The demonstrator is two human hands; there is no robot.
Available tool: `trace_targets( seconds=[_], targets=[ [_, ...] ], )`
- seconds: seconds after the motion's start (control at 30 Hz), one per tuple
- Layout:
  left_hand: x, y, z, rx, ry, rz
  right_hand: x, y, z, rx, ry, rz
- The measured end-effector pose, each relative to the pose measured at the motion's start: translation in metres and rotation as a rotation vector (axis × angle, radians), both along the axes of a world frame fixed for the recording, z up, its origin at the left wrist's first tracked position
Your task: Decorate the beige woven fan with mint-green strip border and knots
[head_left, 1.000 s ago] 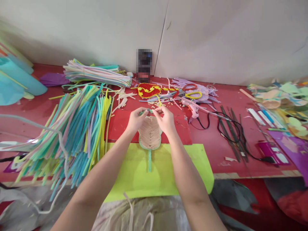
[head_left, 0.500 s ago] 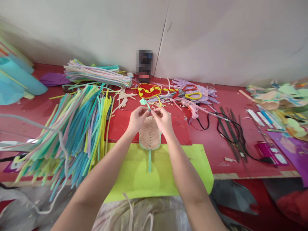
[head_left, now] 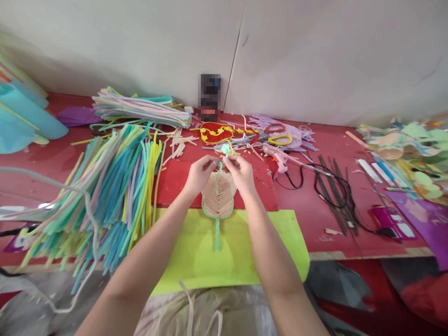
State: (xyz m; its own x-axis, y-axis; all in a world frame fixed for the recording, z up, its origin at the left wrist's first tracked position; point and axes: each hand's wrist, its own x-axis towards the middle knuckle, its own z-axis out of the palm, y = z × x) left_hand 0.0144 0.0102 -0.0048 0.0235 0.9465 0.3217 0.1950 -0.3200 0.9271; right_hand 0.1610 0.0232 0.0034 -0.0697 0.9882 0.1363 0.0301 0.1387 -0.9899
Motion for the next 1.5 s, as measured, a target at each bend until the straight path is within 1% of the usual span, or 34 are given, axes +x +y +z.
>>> trace_targets(
  seconds=[0.1, 0.17, 0.23, 0.37, 0.5, 0.67, 0.73, 0.8, 0.93, 1.0, 1.1, 1.3, 1.5],
  targets=[
    [-0.004, -0.003, 0.006, 0.148, 0.197, -0.033, 0.002, 0.001, -0.001, 0.034, -0.044, 0.012],
    [-0.005, -0.004, 0.007, 0.176, 0.241, -0.022, 0.003, 0.002, -0.001, 0.061, -0.081, 0.016],
    [-0.004, -0.004, 0.006, 0.119, 0.185, 0.013, 0.003, 0.002, -0.001, 0.06, -0.084, 0.004],
    [0.002, -0.001, 0.0, -0.024, 0.037, 0.079, -0.001, 0.0, 0.0, -0.021, -0.02, 0.019],
    [0.005, -0.002, 0.0, -0.034, 0.026, 0.12, -0.004, -0.002, -0.001, -0.014, -0.073, 0.023],
    [0.008, -0.005, 0.0, -0.049, 0.04, 0.115, 0.0, -0.002, 0.0, 0.071, -0.17, 0.009],
    [0.008, -0.005, 0.0, -0.023, 0.063, 0.116, 0.003, -0.002, 0.001, 0.112, -0.228, -0.013],
    [0.006, -0.005, 0.001, 0.05, 0.151, 0.093, 0.004, -0.003, 0.002, 0.15, -0.295, -0.019],
    [-0.002, -0.007, 0.006, 0.207, 0.501, 0.049, 0.007, -0.003, 0.003, 0.166, -0.336, 0.005],
    [-0.005, -0.007, 0.008, 0.248, 0.655, 0.064, 0.007, -0.003, 0.003, 0.157, -0.331, 0.019],
    [-0.006, -0.008, 0.009, 0.295, 0.802, 0.068, 0.007, -0.003, 0.003, 0.139, -0.311, 0.032],
    [-0.004, -0.01, 0.007, 0.339, 0.935, 0.092, 0.005, -0.004, 0.003, 0.101, -0.28, 0.052],
    [-0.005, -0.009, 0.006, 0.364, 0.935, 0.037, 0.009, -0.003, 0.005, 0.163, -0.319, 0.098]
  ],
)
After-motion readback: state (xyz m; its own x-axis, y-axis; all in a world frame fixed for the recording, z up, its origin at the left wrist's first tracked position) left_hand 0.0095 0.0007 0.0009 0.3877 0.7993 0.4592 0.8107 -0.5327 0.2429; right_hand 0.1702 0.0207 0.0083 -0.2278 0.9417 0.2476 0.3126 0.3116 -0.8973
